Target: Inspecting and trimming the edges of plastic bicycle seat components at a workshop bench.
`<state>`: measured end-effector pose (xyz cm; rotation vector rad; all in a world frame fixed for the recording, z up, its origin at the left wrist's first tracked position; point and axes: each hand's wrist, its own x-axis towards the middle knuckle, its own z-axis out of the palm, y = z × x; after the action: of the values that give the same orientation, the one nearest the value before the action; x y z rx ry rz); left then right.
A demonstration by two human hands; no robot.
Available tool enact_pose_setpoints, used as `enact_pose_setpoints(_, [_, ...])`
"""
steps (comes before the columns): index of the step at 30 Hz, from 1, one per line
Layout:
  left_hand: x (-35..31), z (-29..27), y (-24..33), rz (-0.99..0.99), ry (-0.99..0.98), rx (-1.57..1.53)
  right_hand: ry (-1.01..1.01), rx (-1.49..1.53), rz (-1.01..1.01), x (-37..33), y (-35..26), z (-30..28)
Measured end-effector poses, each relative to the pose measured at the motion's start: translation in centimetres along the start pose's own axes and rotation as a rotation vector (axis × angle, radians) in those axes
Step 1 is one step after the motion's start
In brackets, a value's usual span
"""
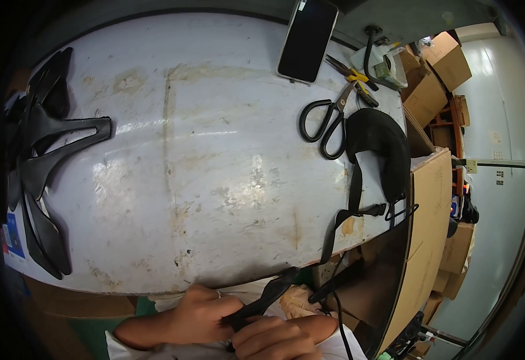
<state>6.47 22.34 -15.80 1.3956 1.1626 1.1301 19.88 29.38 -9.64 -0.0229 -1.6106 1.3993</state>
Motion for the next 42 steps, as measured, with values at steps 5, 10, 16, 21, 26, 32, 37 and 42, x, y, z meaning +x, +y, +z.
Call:
enact_pose_setpoints(5, [0.0, -0.1, 0.0, 0.006, 0.024, 0.002, -0.281, -0.013, 0.007, 1.8, 0.6, -1.0])
enact_pose_setpoints(10, [0.2, -0.2, -0.4, 0.053, -0.013, -0.05, -0.486, 0.149, 0.072, 2.8, 0.7, -2.5])
enact_pose_setpoints(16, [0.5, -0.9, 1.3, 0.033, 0.077, -0.152, 0.022, 0.421, 0.431, 0.8, -3.3, -6.9])
enact_pose_setpoints(21, [2.4, -4.2, 4.5, 0.24, 0.026, 0.081, -0.022, 0.094, 0.699, 0.9, -2.7, -8.4])
enact_pose_setpoints(26, [1.4, -3.3, 5.5, 0.192, 0.129, 0.114, 0.25, 0.276, 0.778, -1.0, -2.3, -8.1])
enact_pose_setpoints(32, [-0.7, -0.5, 6.0, -0.06, -0.037, 0.169, 0.217, 0.186, 0.779, -2.3, -3.1, -8.8])
enact_pose_setpoints(37, [-0.2, 0.2, 6.4, -0.031, -0.028, 0.334, 0.119, -0.031, 0.694, -2.1, -3.3, -9.1])
enact_pose_setpoints(42, [0.3, 0.5, 7.1, 0.01, -0.078, 0.432, 0.047, -0.204, 0.66, -2.2, -4.1, -9.1])
